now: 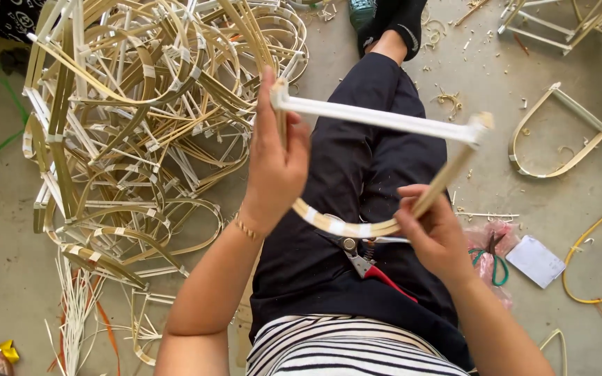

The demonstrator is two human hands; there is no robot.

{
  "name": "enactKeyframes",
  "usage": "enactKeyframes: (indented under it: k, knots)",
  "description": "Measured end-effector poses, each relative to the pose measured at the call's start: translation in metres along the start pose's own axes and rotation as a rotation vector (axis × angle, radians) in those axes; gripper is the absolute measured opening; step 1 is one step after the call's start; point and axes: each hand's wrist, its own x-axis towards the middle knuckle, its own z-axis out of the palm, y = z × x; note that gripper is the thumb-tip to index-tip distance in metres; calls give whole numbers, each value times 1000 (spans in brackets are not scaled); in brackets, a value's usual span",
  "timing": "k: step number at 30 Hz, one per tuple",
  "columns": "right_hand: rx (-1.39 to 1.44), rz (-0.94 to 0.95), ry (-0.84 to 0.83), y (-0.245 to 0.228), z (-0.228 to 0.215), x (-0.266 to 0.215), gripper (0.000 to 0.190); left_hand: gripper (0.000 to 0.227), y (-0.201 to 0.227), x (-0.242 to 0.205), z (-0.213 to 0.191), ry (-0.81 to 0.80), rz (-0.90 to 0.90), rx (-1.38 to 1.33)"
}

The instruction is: Assembling and securing bamboo strips into circular frames using pliers and white adhesive tape.

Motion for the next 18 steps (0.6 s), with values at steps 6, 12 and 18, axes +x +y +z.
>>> enactKeyframes:
  k: [6, 12, 18]
  knots:
    - [-238, -306, 278, 12, -11, -8, 20, 53, 17, -41, -12, -218, -25, 45]
    - [-802, -561, 390, -7, -1, -11, 22, 44, 15, -61, -11, -272, -187, -122]
    - [-574, -367, 422, 1, -7, -5, 27, 56, 44, -60, -21, -275, -46, 45]
